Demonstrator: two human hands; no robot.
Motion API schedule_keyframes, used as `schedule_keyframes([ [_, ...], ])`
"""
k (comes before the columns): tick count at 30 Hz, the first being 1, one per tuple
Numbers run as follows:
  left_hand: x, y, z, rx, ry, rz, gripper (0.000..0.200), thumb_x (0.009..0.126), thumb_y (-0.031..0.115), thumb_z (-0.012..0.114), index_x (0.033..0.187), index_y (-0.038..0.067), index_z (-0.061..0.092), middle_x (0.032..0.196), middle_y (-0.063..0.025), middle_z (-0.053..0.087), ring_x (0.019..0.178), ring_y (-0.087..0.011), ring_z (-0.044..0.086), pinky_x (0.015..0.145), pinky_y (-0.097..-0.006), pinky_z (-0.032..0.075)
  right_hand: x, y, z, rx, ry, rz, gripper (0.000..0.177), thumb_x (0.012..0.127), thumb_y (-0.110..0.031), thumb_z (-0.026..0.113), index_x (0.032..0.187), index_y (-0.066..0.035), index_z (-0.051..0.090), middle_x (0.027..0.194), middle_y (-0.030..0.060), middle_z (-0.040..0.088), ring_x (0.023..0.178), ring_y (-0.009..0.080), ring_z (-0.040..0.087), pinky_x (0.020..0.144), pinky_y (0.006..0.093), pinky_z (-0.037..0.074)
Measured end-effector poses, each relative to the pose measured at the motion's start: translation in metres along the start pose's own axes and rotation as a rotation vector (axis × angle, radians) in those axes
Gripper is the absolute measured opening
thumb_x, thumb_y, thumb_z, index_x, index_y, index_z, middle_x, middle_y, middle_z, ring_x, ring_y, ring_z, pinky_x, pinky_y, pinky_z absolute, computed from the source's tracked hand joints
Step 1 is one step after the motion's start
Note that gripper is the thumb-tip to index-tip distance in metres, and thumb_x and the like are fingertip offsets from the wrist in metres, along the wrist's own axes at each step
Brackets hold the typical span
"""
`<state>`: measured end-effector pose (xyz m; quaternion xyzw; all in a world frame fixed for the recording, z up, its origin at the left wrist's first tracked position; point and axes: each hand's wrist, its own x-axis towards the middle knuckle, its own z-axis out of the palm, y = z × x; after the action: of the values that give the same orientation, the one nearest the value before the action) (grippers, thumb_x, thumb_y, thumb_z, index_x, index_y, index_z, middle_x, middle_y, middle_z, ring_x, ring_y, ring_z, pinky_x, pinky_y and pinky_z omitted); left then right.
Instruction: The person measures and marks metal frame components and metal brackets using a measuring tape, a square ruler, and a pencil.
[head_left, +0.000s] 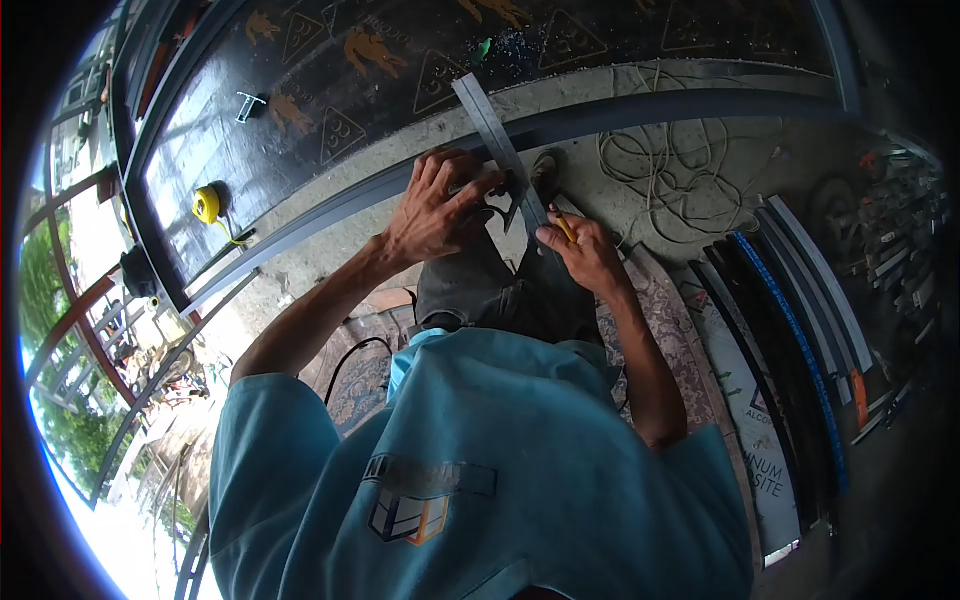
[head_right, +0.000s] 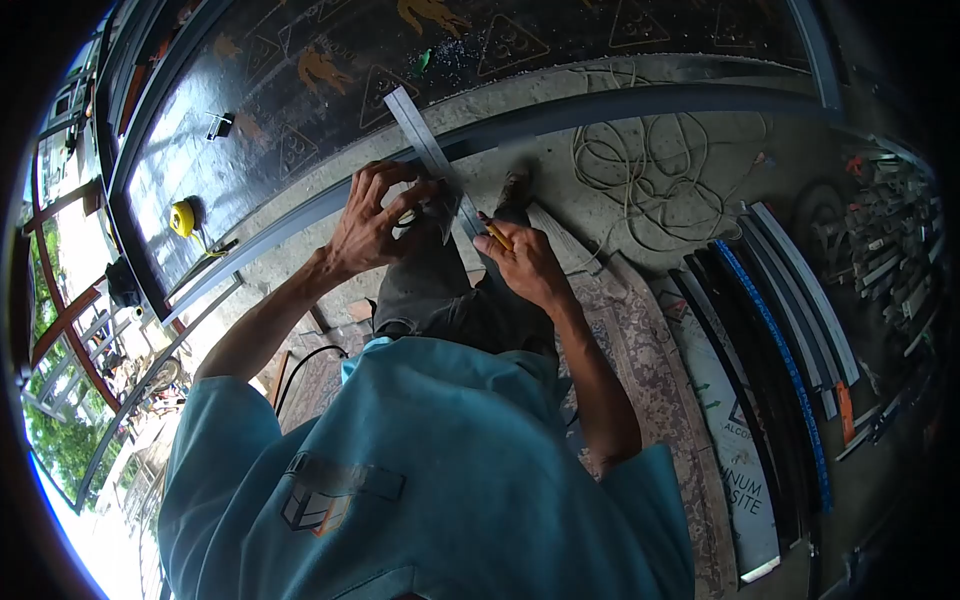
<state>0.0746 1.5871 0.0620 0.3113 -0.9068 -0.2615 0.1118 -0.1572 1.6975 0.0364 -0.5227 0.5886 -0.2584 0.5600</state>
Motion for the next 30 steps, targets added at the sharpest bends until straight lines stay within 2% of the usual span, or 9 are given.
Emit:
schedule_keyframes([
  [1,0.019,0.003,0.005,-0.034,0.022,0.024,0.070,0.067,0.022,0.077,0.130,0.019,0.047,0.118,-0.0124,0.045,0.113,-0.0340,0.043,0.093,-0.0475,0.038,-0.003,0.011,-0.007,0.013,0.114,-0.064,0.040,0.091,-0.032,0.058,0.102,0.006,0.061,0.084,0.0166,0.065,0.073,0.0302,0.062,0.065,0.0345,0.048],
  [2,0.038,0.005,0.007,-0.042,0.016,0.028,0.070,0.067,0.022,0.077,0.130,0.019,0.047,0.118,-0.0124,0.045,0.113,-0.0340,0.043,0.093,-0.0475,0.038,-0.003,0.010,-0.020,0.013,0.119,-0.055,0.040,0.091,-0.032,0.058,0.102,0.006,0.061,0.084,0.0166,0.065,0.073,0.0302,0.062,0.065,0.0345,0.048],
  [4,0.069,0.007,0.013,-0.009,-0.107,-0.042,0.074,0.067,0.028,0.077,0.132,0.019,0.043,0.118,-0.0139,0.047,0.109,-0.0355,0.048,0.090,-0.0455,0.043,-0.001,-0.004,-0.051,0.023,0.059,0.168,0.044,0.091,-0.033,0.059,0.106,0.008,0.060,0.092,0.0186,0.066,0.081,0.0284,0.064,0.071,0.0344,0.049],
  [5,0.078,0.005,0.020,-0.010,-0.110,-0.043,0.074,0.067,0.028,0.077,0.132,0.019,0.043,0.118,-0.0139,0.047,0.109,-0.0355,0.048,0.090,-0.0455,0.043,-0.001,0.001,-0.057,0.026,0.058,0.171,0.044,0.091,-0.033,0.059,0.106,0.008,0.060,0.092,0.0186,0.066,0.081,0.0284,0.064,0.071,0.0344,0.049],
  [7,0.094,0.000,0.028,-0.096,-0.105,0.123,0.075,0.069,0.030,0.076,0.134,0.019,0.040,0.117,-0.0143,0.049,0.103,-0.0350,0.053,0.087,-0.0439,0.047,0.005,0.006,-0.068,0.078,0.046,0.256,0.049,0.090,-0.034,0.061,0.109,0.010,0.058,0.090,0.0179,0.067,0.083,0.0251,0.065,0.076,0.0325,0.049],
  [9,0.096,-0.003,0.031,-0.093,-0.108,0.134,0.076,0.067,0.029,0.077,0.134,0.018,0.040,0.117,-0.0141,0.050,0.102,-0.0345,0.054,0.086,-0.0436,0.048,0.007,0.008,-0.072,0.088,0.031,0.279,0.052,0.089,-0.035,0.061,0.111,0.012,0.058,0.089,0.0173,0.068,0.084,0.0233,0.065,0.078,0.0313,0.049],
  [12,0.095,-0.007,0.033,-0.095,-0.109,0.160,0.078,0.064,0.027,0.078,0.133,0.017,0.041,0.116,-0.0137,0.053,0.101,-0.0334,0.057,0.085,-0.0430,0.050,0.006,0.009,-0.067,0.214,0.070,0.260,0.046,0.089,-0.035,0.062,0.103,0.008,0.061,0.079,0.0152,0.065,0.075,0.0213,0.063,0.072,0.0320,0.048],
  [17,0.093,-0.010,0.035,-0.053,-0.069,0.195,0.080,0.062,0.026,0.079,0.133,0.017,0.043,0.122,-0.0122,0.055,0.104,-0.0305,0.058,0.089,-0.0411,0.050,0.008,0.022,-0.064,0.122,0.082,0.132,0.034,0.089,-0.033,0.061,0.087,0.001,0.059,0.066,0.0112,0.054,0.061,0.0185,0.052,0.059,0.0337,0.042],
  [30,0.096,-0.010,0.032,-0.091,-0.104,0.173,0.084,0.062,0.030,0.080,0.136,0.018,0.043,0.123,-0.0120,0.056,0.106,-0.0302,0.059,0.090,-0.0408,0.050,0.008,0.014,-0.069,0.191,-0.034,0.272,0.037,0.089,-0.034,0.060,0.091,0.002,0.059,0.069,0.0118,0.056,0.063,0.0201,0.054,0.061,0.0343,0.043],
])
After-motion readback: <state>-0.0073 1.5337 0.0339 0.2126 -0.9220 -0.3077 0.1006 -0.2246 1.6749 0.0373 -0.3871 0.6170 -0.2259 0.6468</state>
